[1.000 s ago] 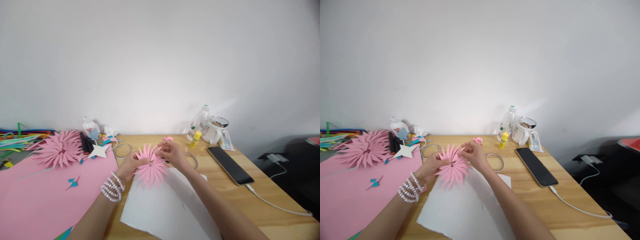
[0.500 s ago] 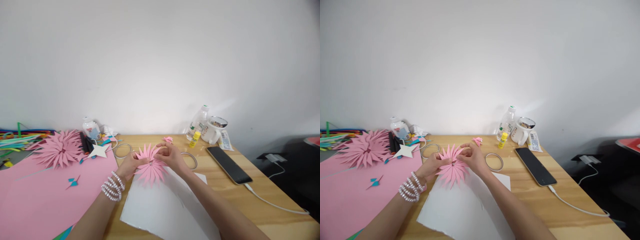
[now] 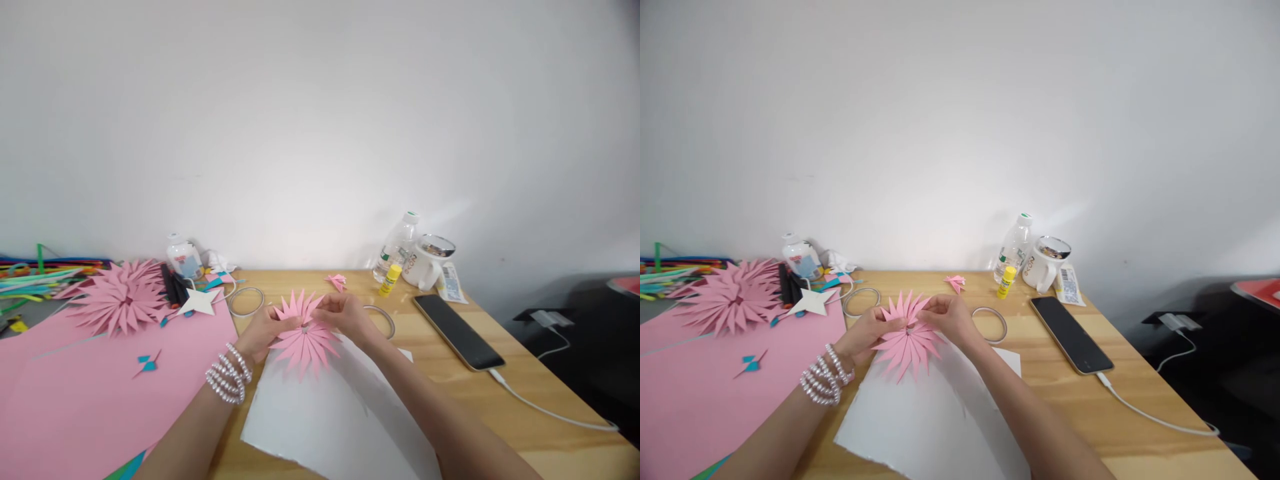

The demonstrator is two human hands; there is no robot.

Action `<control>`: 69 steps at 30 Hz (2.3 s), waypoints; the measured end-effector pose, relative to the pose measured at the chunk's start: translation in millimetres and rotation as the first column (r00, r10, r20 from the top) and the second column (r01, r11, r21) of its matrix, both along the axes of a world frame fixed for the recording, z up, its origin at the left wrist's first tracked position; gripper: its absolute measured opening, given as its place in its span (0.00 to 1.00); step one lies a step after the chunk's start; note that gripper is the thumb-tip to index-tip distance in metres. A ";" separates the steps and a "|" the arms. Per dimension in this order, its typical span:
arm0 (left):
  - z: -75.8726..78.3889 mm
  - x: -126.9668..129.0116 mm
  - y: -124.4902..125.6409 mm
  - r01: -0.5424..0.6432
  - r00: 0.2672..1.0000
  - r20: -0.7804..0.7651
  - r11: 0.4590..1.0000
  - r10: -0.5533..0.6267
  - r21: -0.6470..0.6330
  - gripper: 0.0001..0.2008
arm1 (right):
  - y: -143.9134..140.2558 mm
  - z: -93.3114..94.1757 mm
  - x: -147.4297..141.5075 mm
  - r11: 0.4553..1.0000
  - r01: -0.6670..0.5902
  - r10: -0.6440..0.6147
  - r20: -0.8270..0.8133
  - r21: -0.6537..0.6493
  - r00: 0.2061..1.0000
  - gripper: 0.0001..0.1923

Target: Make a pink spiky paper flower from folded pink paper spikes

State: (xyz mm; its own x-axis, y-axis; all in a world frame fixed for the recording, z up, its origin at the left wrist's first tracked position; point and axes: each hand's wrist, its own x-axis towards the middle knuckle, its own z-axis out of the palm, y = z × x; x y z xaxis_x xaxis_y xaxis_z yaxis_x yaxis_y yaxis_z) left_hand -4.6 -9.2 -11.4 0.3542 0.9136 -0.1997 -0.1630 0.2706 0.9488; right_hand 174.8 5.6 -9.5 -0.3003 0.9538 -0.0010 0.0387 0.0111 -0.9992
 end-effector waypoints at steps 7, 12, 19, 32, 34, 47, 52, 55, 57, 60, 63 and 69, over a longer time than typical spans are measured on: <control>-4.6 -0.6 1.3 -0.017 1.000 0.001 1.000 0.017 -0.017 0.09 | -0.6 -6.6 -5.3 0.992 0.108 -0.111 0.033 0.071 0.993 0.14; -3.4 0.0 0.1 0.002 0.999 0.040 1.000 -0.001 -0.012 0.09 | -2.2 -3.3 -4.5 0.989 0.047 -0.056 0.068 0.138 0.996 0.12; -3.7 -0.1 0.5 -0.038 0.999 -0.001 0.999 0.038 -0.028 0.11 | -2.7 -2.6 -6.2 0.988 0.032 -0.048 0.096 0.154 0.994 0.10; -6.5 2.7 0.3 -0.089 0.996 -0.016 0.995 0.088 -0.054 0.11 | -6.2 -9.4 -11.6 0.975 0.148 -0.168 0.122 0.163 0.978 0.12; -7.1 2.8 0.4 -0.095 0.995 -0.009 0.994 0.095 -0.051 0.11 | -6.5 -11.4 -13.5 0.972 0.170 -0.188 0.103 0.163 0.977 0.12; -7.2 7.4 -0.9 -0.188 0.982 -0.025 0.980 0.186 -0.071 0.11 | -10.6 -5.7 -16.6 0.987 0.152 -0.151 0.029 -0.048 0.988 0.11; -12.2 7.1 0.2 -0.169 0.986 0.006 0.983 0.169 -0.073 0.12 | -12.3 -1.0 -16.7 0.986 0.162 -0.161 0.030 -0.032 0.986 0.13; -13.7 7.0 0.3 -0.154 0.987 0.041 0.985 0.157 -0.072 0.12 | -11.2 -2.1 -16.8 0.987 0.159 -0.158 0.052 -0.018 0.986 0.12; -14.2 6.9 0.4 -0.168 0.985 0.030 0.983 0.171 -0.067 0.12 | -9.4 -4.2 -16.5 0.986 0.168 -0.167 0.090 0.001 0.982 0.11; -13.7 7.2 0.3 -0.206 0.978 -0.015 0.977 0.206 -0.054 0.11 | -5.8 -6.7 -14.3 0.985 0.164 -0.171 0.138 0.061 0.976 0.10; -11.6 8.1 -0.3 -0.220 0.975 -0.043 0.975 0.218 -0.034 0.11 | -1.9 -6.9 -11.7 0.990 0.135 -0.139 0.111 0.040 0.984 0.13; -9.9 7.2 -0.3 -0.171 0.985 -0.029 0.985 0.170 -0.027 0.10 | 2.5 -5.9 -14.8 0.997 0.078 -0.080 0.164 0.016 0.983 0.07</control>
State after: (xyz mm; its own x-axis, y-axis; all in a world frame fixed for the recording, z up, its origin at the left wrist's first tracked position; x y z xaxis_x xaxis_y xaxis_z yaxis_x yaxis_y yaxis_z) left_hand 2.6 -9.4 -21.3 0.1877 0.9537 -0.2348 -0.1839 0.2690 0.9454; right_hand 160.0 8.1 -15.4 -0.2208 0.9747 -0.0346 0.2039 0.0114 -0.9789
